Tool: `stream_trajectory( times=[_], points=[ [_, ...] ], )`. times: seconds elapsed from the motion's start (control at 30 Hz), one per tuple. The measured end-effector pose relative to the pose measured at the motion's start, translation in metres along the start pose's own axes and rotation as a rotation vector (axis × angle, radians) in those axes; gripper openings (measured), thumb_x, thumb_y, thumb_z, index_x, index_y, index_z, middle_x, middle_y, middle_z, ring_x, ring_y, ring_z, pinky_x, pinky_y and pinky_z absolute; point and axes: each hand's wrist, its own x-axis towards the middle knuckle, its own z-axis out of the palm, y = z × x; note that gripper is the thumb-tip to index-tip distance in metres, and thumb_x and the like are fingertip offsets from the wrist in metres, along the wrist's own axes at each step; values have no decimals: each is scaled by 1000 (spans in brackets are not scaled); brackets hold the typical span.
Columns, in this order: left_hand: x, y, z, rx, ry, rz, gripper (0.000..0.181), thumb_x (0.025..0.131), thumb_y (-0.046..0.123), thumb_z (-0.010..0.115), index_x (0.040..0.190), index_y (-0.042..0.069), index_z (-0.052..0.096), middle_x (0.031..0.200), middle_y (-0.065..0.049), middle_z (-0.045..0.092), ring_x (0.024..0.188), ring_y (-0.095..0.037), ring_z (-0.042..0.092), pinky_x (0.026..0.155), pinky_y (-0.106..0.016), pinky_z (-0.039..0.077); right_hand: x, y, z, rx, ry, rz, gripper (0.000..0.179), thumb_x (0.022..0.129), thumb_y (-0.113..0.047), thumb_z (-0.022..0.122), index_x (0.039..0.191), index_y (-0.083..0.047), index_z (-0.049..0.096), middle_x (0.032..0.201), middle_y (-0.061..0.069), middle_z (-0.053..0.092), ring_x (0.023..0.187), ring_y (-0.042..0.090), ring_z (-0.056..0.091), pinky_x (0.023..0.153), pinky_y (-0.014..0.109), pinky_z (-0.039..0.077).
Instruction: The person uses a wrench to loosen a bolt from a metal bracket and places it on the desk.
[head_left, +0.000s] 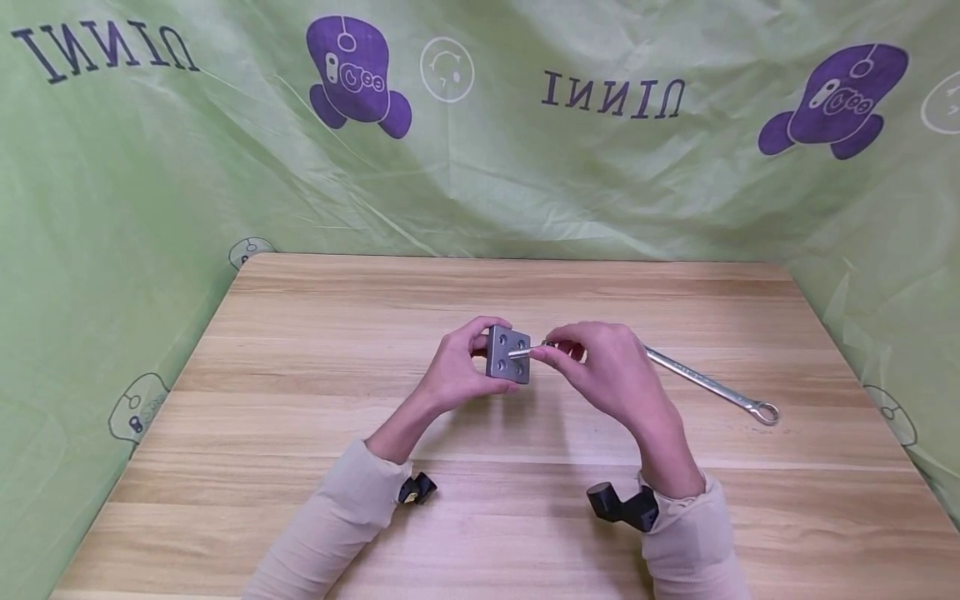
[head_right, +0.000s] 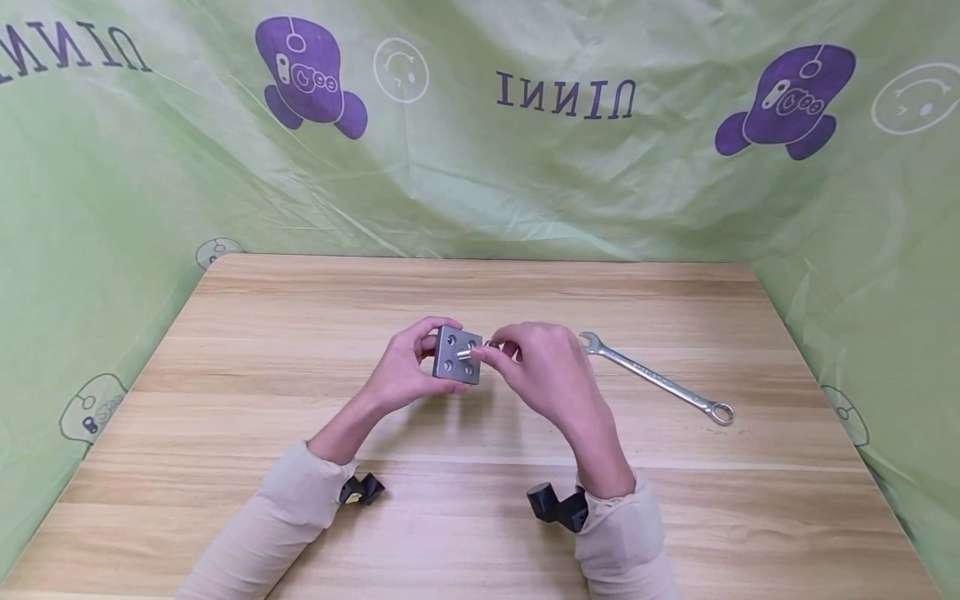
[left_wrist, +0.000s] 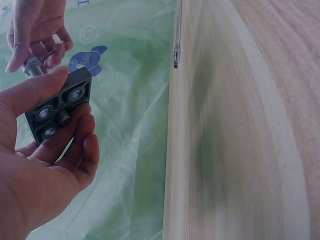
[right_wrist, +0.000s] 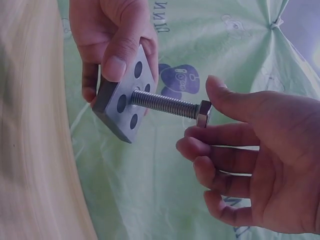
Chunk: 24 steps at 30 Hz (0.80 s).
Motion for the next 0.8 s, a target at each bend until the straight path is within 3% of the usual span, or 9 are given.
stream_trajectory(
  times=[0.13, 0.33, 0.43, 0.6, 0.8],
  points=[
    [0, 0, 0, 6, -1, 8, 74, 64, -5, 88, 130, 5, 56, 111, -21, 75, 100, -27, 74, 97, -42, 49, 0, -1, -1, 13, -25, 5, 21, 88, -31, 77, 92, -10, 79, 72, -1, 72, 64, 8, 58, 59, 23, 44],
    [-1, 2, 0, 1, -5, 0, 74, 64, -6, 88, 130, 5, 56, 111, -21, 75, 101, -29, 73, 97, -45, 50, -2, 0, 1, 19, 42, -121, 17, 84, -18, 79, 97, -8, 79, 80, 2, 75, 68, 12, 62, 60, 24, 43],
    [0, 1, -1, -6, -7, -3, 74, 65, -5, 88, 131, 4, 55, 111, -21, 75, 100, -27, 73, 96, -46, 49, -2, 0, 1, 26, 77, -168, 20, 80, -12, 81, 100, -8, 80, 87, 5, 77, 73, 17, 67, 62, 29, 48],
    [0, 0, -1, -7, -10, 2, 75, 65, -3, 88, 132, 3, 54, 110, -21, 75, 99, -25, 73, 95, -46, 50, -1, 0, 2, 36, 121, -242, 21, 74, 0, 80, 93, -9, 81, 91, 7, 76, 84, 23, 71, 75, 40, 56],
    [0, 2, -1, 4, -2, 5, 74, 63, -4, 88, 129, 8, 57, 109, -20, 75, 97, -23, 73, 94, -38, 49, 1, 0, 5, 58, 178, -338, 29, 70, 15, 72, 83, -10, 80, 87, 3, 75, 86, 21, 67, 77, 38, 53]
  ],
)
